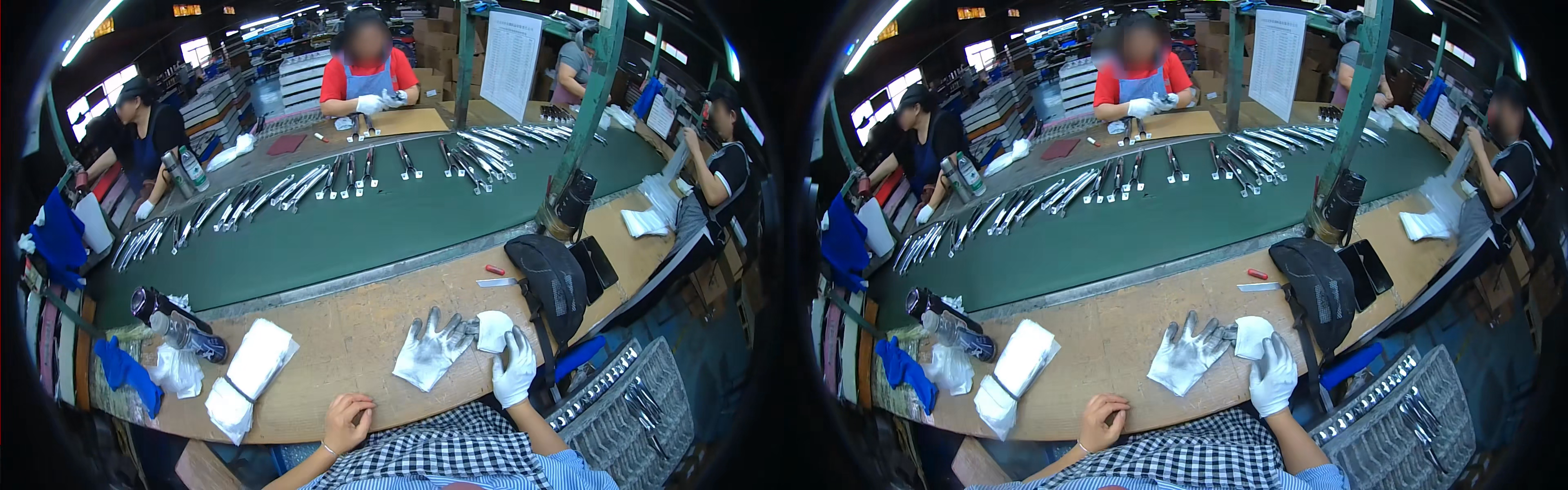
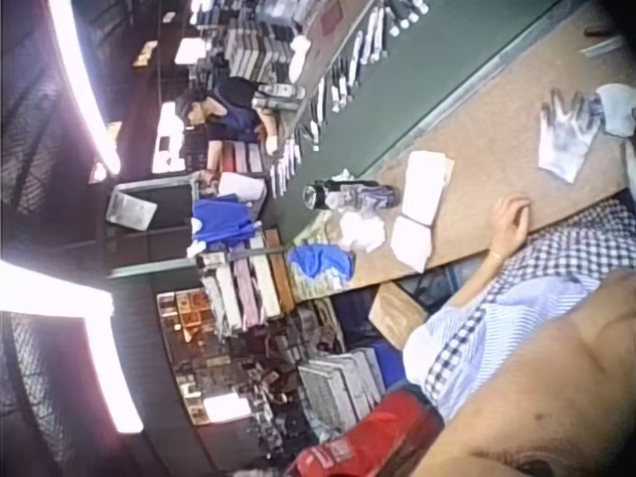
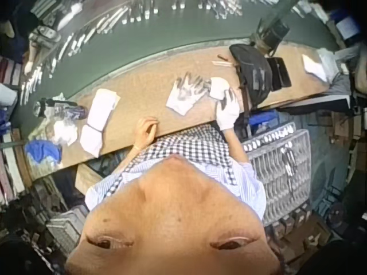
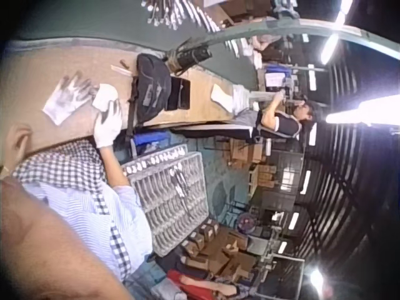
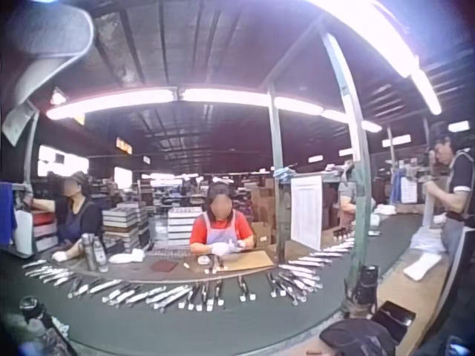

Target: The person picks metal handles from a conveyor belt, arranges them on the table, and inserts the handles into plastic sleeves by hand. The person then removes their gloves and places them onto the table.

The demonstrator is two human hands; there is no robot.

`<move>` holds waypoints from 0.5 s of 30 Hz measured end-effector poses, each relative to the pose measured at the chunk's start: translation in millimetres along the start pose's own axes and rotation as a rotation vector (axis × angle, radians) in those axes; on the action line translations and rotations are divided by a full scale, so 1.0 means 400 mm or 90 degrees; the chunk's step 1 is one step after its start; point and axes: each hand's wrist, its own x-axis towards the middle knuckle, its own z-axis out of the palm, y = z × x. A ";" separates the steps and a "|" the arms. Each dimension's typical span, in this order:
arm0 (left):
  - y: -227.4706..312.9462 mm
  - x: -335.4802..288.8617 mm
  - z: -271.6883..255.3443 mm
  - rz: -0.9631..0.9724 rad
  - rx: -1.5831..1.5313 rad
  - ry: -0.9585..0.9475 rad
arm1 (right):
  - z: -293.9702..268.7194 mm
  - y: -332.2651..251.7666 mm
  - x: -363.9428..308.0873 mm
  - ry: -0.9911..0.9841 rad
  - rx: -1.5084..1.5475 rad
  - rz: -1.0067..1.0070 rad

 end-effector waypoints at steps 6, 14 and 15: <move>0.016 0.002 -0.008 -0.023 0.009 0.036 | -0.005 -0.004 0.000 0.005 0.004 -0.008; 0.019 -0.002 -0.006 -0.024 0.046 0.079 | 0.000 0.002 -0.008 0.009 0.026 -0.011; 0.021 -0.001 -0.006 -0.026 0.049 0.080 | 0.001 0.004 -0.008 0.016 0.029 -0.020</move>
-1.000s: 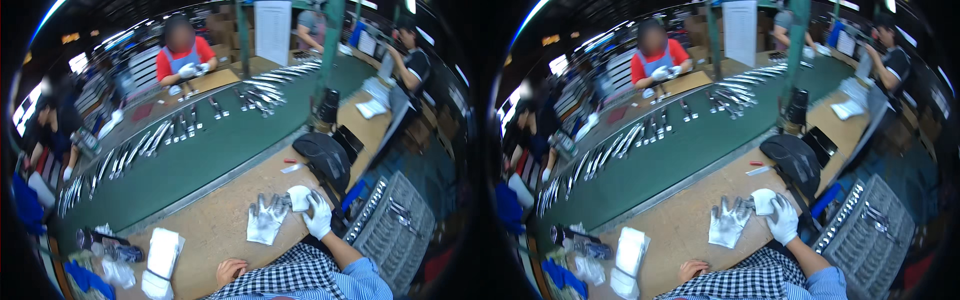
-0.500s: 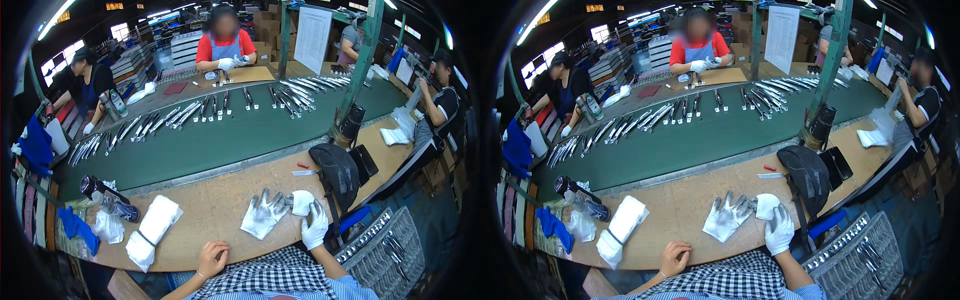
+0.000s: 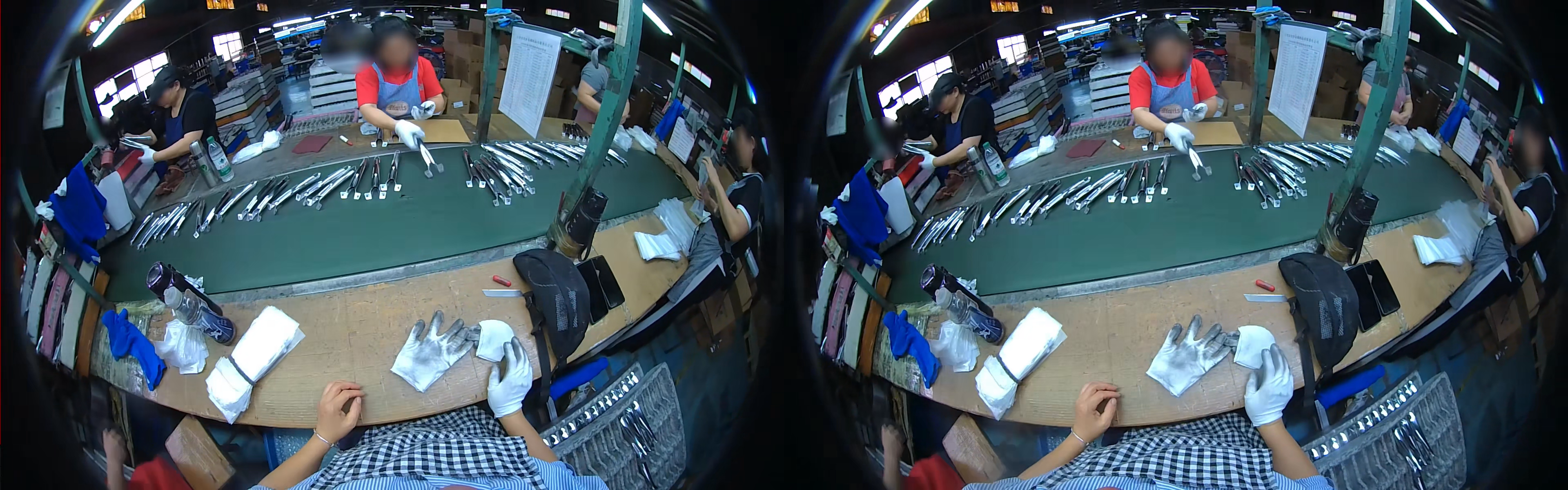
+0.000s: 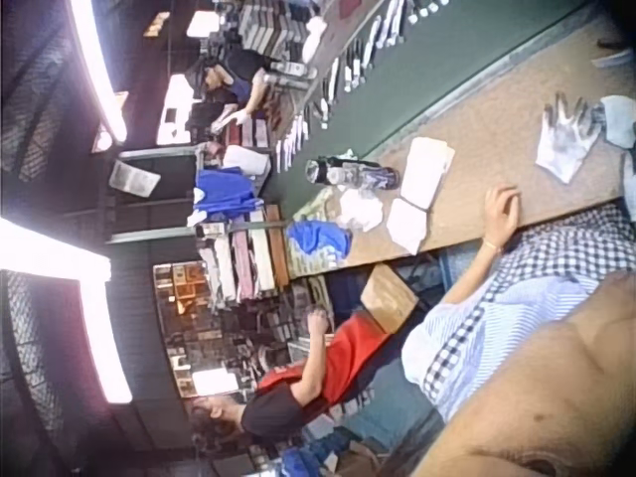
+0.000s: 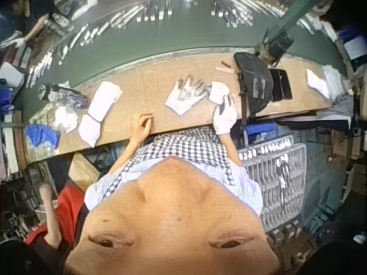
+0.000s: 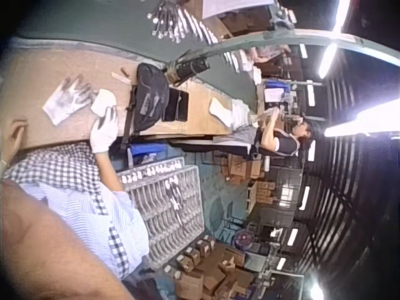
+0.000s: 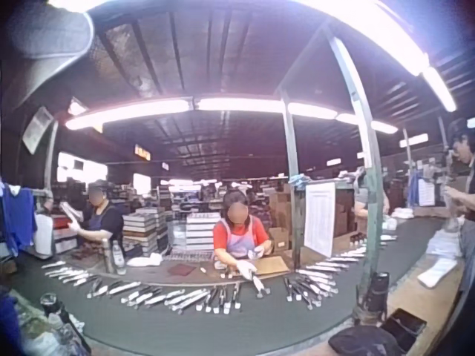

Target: The person picks metal handles from a conveyor belt, arranges them on the table, and inserts the handles into plastic sleeves by hand. The person then removes their gloves and places them onto the table.

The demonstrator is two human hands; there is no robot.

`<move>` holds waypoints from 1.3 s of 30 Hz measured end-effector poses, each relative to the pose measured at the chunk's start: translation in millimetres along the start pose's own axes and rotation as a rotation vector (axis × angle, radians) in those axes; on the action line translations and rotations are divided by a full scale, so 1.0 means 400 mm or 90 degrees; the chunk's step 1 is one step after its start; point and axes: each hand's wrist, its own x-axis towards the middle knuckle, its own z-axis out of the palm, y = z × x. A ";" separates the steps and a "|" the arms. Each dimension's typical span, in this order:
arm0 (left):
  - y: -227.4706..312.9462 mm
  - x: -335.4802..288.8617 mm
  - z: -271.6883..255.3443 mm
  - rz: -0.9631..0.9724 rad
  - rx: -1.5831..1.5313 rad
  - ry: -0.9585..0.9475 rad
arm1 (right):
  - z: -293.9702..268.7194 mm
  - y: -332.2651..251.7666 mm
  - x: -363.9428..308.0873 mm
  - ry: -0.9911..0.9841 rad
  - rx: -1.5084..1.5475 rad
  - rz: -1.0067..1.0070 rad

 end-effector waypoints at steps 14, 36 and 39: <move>0.004 0.000 0.013 -0.032 0.021 -0.004 | -0.009 0.003 0.003 -0.008 0.006 0.004; 0.012 0.007 0.015 -0.027 0.058 0.025 | -0.007 0.008 0.002 -0.043 -0.011 -0.008; 0.012 0.008 0.015 -0.034 0.058 0.021 | -0.007 0.009 0.004 -0.045 -0.010 -0.006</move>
